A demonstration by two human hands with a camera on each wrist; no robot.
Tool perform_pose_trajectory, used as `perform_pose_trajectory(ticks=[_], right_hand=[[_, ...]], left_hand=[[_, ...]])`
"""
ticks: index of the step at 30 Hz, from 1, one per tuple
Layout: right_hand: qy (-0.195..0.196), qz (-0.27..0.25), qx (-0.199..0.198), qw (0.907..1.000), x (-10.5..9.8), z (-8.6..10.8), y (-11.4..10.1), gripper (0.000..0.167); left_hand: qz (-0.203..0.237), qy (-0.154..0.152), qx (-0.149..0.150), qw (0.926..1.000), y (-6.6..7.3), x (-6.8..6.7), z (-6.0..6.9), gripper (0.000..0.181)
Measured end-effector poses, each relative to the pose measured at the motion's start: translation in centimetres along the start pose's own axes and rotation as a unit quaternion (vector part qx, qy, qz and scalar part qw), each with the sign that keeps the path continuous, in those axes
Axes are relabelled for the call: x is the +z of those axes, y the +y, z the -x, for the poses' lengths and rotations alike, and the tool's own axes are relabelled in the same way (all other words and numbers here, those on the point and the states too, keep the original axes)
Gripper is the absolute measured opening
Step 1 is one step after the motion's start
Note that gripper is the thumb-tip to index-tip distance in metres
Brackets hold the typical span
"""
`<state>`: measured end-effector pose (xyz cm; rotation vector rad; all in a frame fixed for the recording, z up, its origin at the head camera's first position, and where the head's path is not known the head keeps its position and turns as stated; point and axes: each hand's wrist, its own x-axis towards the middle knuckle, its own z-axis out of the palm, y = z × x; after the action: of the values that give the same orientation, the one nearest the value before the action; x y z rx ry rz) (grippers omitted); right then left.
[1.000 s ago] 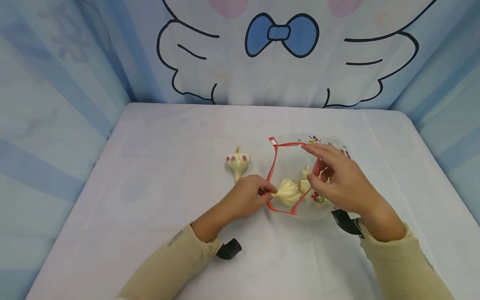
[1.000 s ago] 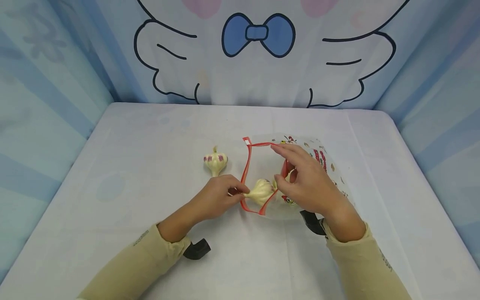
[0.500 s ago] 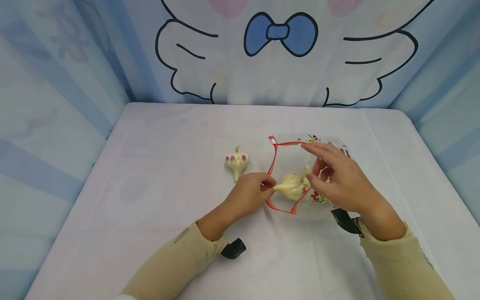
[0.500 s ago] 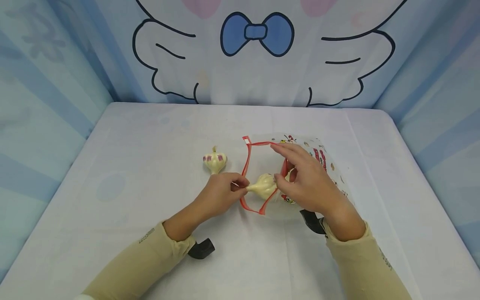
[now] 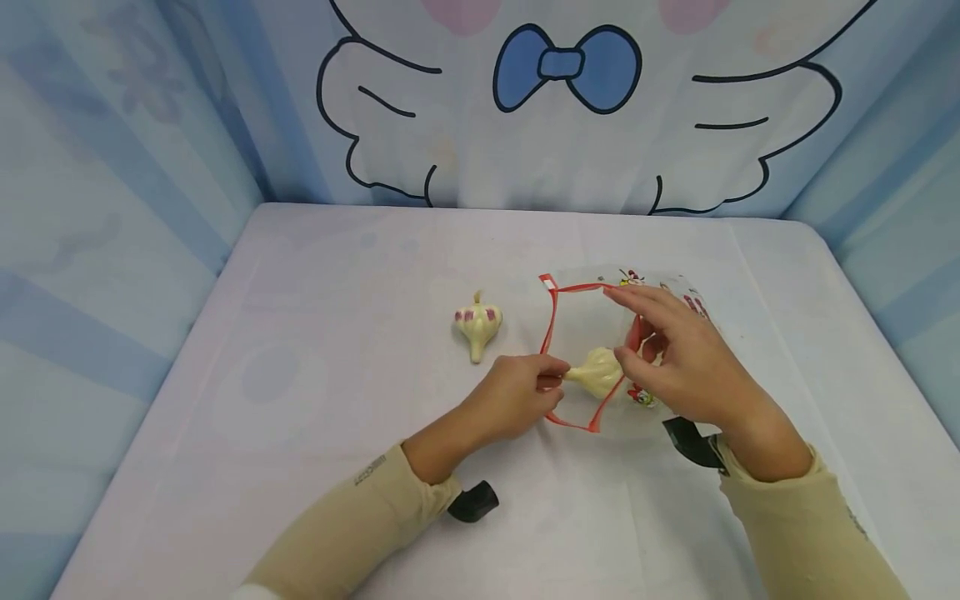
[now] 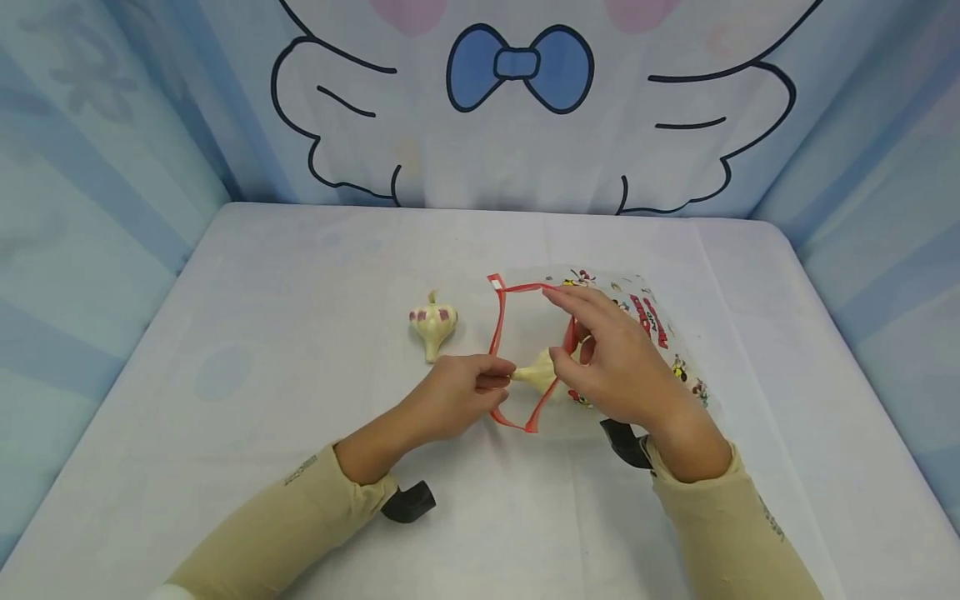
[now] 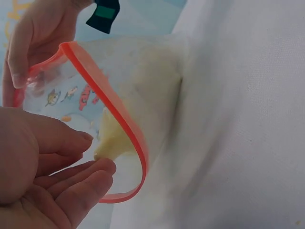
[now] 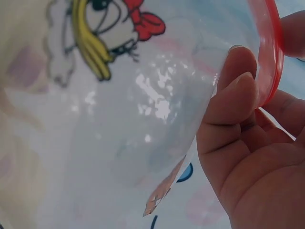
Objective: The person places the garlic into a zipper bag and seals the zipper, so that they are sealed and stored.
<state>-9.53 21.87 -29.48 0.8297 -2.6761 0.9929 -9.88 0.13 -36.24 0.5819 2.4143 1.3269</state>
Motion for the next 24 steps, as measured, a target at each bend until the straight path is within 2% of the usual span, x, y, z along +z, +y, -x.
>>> perform_pose_trajectory(ticks=[3,12,24], right_hand=[[0.001,0.001,-0.001,1.0000,0.0,0.0,0.0,0.063],[0.001,0.013,0.005,0.9999,0.1,0.4,0.1,0.063],[-0.001,0.012,0.011,0.9999,0.1,0.4,0.2,0.061]], left_hand=[[0.001,-0.004,-0.001,1.0000,0.0,0.2,-0.2,0.034],[-0.038,-0.016,-0.002,0.9992,0.4,0.5,-0.6,0.043],[-0.036,-0.031,-0.008,0.9988,0.5,0.9,-1.1,0.053]])
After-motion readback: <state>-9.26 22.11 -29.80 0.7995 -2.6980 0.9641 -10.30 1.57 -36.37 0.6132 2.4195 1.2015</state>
